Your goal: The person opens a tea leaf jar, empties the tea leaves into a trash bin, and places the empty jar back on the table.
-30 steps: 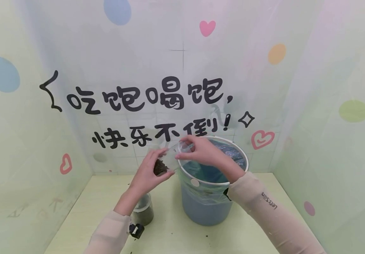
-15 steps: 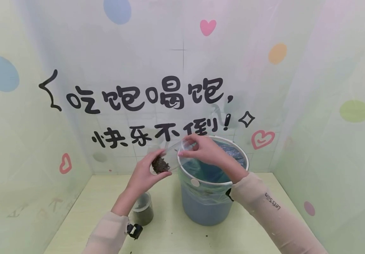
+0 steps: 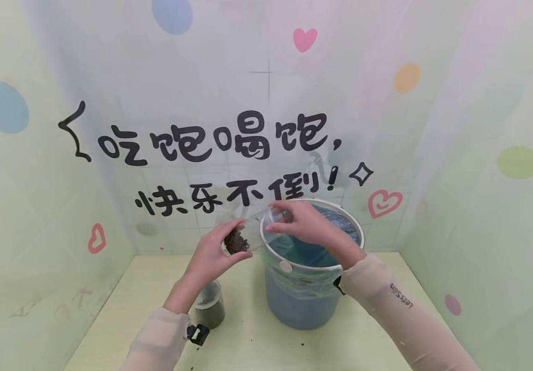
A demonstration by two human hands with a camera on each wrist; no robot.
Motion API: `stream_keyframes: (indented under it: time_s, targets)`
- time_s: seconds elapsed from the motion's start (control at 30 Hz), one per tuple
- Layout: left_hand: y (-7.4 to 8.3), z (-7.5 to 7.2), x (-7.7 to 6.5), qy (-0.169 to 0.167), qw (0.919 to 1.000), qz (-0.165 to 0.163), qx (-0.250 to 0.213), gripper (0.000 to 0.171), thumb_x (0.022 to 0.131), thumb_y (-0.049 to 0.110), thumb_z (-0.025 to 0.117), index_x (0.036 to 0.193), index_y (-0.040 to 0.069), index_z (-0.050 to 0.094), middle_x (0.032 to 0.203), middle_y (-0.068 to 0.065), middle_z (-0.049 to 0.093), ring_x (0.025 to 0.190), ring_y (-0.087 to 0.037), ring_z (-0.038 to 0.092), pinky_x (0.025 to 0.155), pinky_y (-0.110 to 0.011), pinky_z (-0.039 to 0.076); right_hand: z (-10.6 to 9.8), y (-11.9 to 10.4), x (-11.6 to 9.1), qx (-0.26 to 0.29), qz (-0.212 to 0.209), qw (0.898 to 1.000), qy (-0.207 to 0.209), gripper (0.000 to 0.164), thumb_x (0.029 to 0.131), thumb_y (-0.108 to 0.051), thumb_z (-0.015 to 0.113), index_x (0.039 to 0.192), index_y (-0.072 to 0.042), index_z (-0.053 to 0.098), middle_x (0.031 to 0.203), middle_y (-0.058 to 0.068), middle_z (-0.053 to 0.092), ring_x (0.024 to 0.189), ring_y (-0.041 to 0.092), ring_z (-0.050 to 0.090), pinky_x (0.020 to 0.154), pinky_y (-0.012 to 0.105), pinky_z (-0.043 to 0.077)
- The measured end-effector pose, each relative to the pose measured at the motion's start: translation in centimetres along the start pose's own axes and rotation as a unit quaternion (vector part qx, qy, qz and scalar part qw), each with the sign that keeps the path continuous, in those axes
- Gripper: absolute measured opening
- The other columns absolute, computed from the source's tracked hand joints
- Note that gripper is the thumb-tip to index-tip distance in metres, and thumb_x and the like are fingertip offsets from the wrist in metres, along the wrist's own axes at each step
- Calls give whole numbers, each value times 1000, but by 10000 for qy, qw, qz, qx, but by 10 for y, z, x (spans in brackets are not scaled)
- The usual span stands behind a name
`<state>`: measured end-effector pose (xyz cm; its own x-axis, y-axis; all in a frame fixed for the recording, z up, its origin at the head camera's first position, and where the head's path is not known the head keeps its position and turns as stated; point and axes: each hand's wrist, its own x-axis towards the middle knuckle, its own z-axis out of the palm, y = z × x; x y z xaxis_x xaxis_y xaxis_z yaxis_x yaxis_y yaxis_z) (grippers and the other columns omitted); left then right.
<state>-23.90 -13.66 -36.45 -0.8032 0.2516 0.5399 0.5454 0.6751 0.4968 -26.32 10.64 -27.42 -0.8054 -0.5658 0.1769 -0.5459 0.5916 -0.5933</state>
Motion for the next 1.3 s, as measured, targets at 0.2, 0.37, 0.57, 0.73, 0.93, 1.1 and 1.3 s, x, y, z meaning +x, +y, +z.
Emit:
stream_keyframes:
  time_s: [0.2, 0.37, 0.57, 0.73, 0.93, 1.1, 1.3]
  targets:
    - [3, -2, 0, -36, 9999, 55, 146, 76, 73, 30, 89, 139, 12, 56, 126, -9, 68, 120, -29, 63, 100, -49, 54, 1, 4, -1, -92, -227, 9997, 14, 57, 91, -28, 73, 139, -1, 55, 130, 15, 66, 111, 29, 70, 92, 41, 59]
    - [3, -2, 0, -211, 9998, 58, -36, 75, 74, 30, 88, 139, 11, 57, 121, -8, 71, 116, -28, 65, 97, -48, 55, 1, 5, -6, -260, -662, 9974, 118, 59, 90, -25, 74, 140, -1, 55, 128, 15, 66, 110, 28, 69, 90, 41, 59]
    - [2, -3, -1, -278, 9983, 0, -519, 76, 74, 26, 88, 141, 11, 56, 120, -7, 72, 119, -29, 64, 106, -49, 50, -5, -5, -11, -372, -1089, 9933, 135, 64, 86, -22, 79, 143, -8, 53, 137, 13, 60, 114, 28, 62, 90, 44, 58]
    - [2, -4, 1, -34, 9987, 38, -499, 76, 74, 27, 88, 141, 12, 55, 125, -9, 70, 121, -29, 63, 107, -50, 49, -9, -8, -10, 124, -686, 9976, 22, 66, 87, -20, 77, 146, -13, 49, 150, 10, 48, 134, 32, 51, 104, 46, 52]
    - [1, -4, -1, 92, 9994, -48, -336, 79, 74, 28, 88, 143, 12, 53, 132, -12, 65, 126, -32, 60, 107, -51, 49, -7, -8, -9, 284, -201, 9992, 173, 62, 94, -34, 68, 149, -18, 46, 152, 7, 47, 133, 29, 54, 106, 48, 50]
    - [1, -2, -2, 208, 9995, -14, -252, 80, 74, 27, 89, 143, 12, 53, 134, -12, 64, 125, -33, 60, 105, -52, 50, -6, -11, -6, 131, 341, 9990, 267, 60, 98, -44, 60, 150, -18, 45, 148, 9, 53, 128, 29, 60, 103, 50, 51]
    - [2, 0, -1, 336, 9993, 63, -180, 81, 73, 25, 89, 143, 11, 53, 130, -11, 66, 123, -32, 61, 104, -53, 50, -3, -16, -2, 105, 893, 9958, 175, 68, 97, -52, 57, 151, -14, 42, 140, 13, 60, 95, 23, 73, 92, 42, 57]
